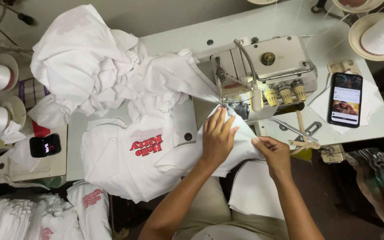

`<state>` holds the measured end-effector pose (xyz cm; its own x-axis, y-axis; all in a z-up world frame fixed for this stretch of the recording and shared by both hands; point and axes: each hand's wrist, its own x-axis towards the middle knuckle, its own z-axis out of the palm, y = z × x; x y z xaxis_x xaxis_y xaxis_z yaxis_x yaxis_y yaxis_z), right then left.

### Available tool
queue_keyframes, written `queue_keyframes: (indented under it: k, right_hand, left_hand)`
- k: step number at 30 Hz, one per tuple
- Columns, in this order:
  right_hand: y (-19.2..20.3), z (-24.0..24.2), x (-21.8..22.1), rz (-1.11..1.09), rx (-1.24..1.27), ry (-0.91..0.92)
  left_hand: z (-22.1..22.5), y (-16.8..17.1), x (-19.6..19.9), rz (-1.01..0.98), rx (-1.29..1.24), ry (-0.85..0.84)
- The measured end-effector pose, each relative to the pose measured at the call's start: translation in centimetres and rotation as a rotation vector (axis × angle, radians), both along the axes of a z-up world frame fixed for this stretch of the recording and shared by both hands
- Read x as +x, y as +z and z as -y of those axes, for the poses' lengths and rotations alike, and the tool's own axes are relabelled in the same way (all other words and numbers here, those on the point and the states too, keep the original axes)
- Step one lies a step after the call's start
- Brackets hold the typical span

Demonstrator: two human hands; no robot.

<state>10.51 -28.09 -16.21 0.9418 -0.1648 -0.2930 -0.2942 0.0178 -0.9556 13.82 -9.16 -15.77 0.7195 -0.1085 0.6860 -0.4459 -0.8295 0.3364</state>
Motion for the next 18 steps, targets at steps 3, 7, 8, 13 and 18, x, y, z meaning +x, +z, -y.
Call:
queue_keyframes:
  k: [3,7,8,13,18]
  right_hand:
    - [1.8,-1.4,-1.3,-0.047,-0.016,0.002]
    - [-0.3,-3.6,-2.0,-0.058,-0.023,0.019]
    - [-1.0,-4.2,-1.7,-0.023,-0.047,0.015]
    - [-1.2,-6.3,0.9,0.111,-0.045,0.012]
    - [-1.6,-6.2,0.4,0.043,-0.052,0.014]
  left_hand:
    - [-1.5,-2.4,1.5,-0.064,-0.123,-0.032]
    - [-6.2,-2.6,5.9,-0.122,-0.172,-0.107]
    - [-7.1,-2.6,6.8,-0.130,-0.160,-0.093]
    - [-8.3,2.0,2.3,-0.086,-0.088,0.086]
    - [-11.3,-2.3,-6.8,-1.066,-0.182,0.206]
